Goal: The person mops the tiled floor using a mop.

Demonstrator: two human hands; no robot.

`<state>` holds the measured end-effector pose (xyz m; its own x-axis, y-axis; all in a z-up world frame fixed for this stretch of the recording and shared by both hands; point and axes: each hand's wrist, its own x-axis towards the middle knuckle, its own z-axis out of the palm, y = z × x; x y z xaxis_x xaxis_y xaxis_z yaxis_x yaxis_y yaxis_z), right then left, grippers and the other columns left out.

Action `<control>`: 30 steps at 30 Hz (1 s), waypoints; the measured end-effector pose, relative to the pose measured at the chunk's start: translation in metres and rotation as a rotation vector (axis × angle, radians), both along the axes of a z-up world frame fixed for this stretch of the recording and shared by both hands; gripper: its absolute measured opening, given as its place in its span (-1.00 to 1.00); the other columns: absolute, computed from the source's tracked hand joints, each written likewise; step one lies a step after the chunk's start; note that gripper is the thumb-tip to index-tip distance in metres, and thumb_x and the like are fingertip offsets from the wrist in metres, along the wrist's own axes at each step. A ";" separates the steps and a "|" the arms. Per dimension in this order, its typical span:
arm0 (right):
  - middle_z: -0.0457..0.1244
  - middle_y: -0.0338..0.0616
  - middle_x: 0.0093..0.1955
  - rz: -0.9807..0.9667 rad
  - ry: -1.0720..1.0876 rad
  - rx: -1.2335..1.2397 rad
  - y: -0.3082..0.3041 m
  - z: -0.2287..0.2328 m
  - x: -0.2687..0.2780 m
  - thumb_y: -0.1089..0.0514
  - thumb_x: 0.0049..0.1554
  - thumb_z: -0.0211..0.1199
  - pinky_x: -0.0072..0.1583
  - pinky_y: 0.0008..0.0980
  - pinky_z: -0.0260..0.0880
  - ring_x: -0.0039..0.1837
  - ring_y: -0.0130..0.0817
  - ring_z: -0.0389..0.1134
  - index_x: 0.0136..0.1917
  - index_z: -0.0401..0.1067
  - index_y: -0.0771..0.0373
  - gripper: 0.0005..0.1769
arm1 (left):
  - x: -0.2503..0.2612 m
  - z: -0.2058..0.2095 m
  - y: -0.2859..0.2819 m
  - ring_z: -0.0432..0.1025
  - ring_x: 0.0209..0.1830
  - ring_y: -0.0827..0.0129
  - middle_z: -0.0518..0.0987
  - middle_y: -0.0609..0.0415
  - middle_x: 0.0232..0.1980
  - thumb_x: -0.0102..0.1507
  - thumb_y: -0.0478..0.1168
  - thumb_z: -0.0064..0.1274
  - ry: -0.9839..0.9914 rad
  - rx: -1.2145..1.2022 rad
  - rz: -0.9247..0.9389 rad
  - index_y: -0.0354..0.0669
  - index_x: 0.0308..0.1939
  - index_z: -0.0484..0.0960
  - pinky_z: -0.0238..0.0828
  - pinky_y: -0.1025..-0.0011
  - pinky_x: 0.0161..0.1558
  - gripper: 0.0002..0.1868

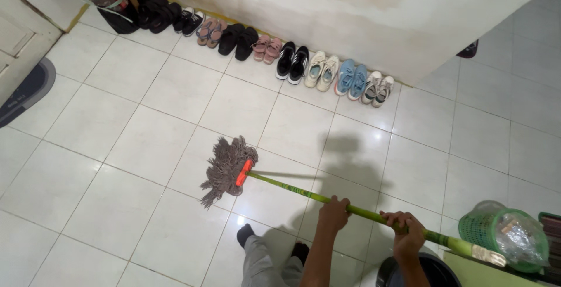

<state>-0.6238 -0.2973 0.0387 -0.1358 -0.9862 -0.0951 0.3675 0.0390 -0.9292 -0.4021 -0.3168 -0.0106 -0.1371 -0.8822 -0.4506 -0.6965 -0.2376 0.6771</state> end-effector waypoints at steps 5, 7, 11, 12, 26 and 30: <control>0.19 0.15 -0.29 0.024 0.057 0.013 -0.009 -0.006 0.049 0.16 0.29 -0.22 0.35 0.28 0.32 0.02 0.17 0.34 -0.24 0.17 0.27 -0.70 | 0.049 -0.001 -0.010 0.44 0.12 -0.10 0.40 -0.11 0.22 0.34 -0.11 0.10 -0.044 0.053 -0.006 0.02 0.16 0.51 0.54 0.04 0.02 -0.68; 0.20 0.16 -0.27 0.033 0.025 0.026 -0.008 -0.008 0.073 0.18 0.30 -0.22 0.36 0.26 0.32 0.04 0.16 0.34 -0.24 0.16 0.26 -0.71 | 0.069 -0.001 -0.008 0.44 0.13 -0.12 0.40 -0.11 0.22 0.35 -0.10 0.10 -0.061 0.043 -0.006 0.02 0.17 0.51 0.53 0.04 0.03 -0.68; 0.26 0.20 -0.23 0.055 0.021 0.074 -0.016 -0.006 0.132 0.21 0.29 -0.26 0.36 0.16 0.31 0.11 0.12 0.36 -0.25 0.15 0.26 -0.71 | 0.125 -0.002 -0.014 0.49 0.09 -0.06 0.41 -0.03 0.24 0.34 -0.08 0.10 -0.080 0.114 0.040 0.11 0.18 0.51 0.51 0.07 0.05 -0.67; 0.26 0.20 -0.23 0.055 0.020 0.073 -0.019 -0.004 0.146 0.21 0.29 -0.26 0.36 0.16 0.31 0.11 0.12 0.36 -0.25 0.15 0.26 -0.71 | 0.138 -0.003 -0.017 0.50 0.09 0.01 0.42 -0.01 0.22 0.34 -0.08 0.09 -0.082 0.107 0.053 0.13 0.17 0.52 0.51 0.07 0.05 -0.68; 0.40 0.23 -0.04 0.257 0.089 0.152 -0.028 0.017 0.306 0.18 0.28 -0.26 0.39 0.11 0.36 0.30 0.09 0.39 -0.24 0.31 0.32 -0.60 | 0.281 -0.002 -0.016 0.44 0.21 -0.09 0.36 -0.02 0.37 0.33 -0.10 0.09 -0.176 0.133 0.173 0.21 0.14 0.49 0.48 0.07 0.16 -0.71; 0.40 0.20 0.05 0.353 0.124 0.090 -0.034 0.049 0.344 0.19 0.32 -0.28 0.46 0.02 0.26 0.36 0.04 0.35 -0.18 0.36 0.36 -0.58 | 0.307 -0.005 -0.012 0.37 0.26 -0.25 0.09 -0.25 0.56 0.38 -0.13 0.02 -0.181 0.102 0.275 0.18 0.11 0.41 0.48 0.05 0.18 -0.77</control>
<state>-0.2796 -0.3317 0.0878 0.1951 -0.9626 -0.1878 0.2019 0.2267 -0.9528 -0.0954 -0.3290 -0.0158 0.1899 -0.8242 -0.5335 -0.7033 -0.4933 0.5119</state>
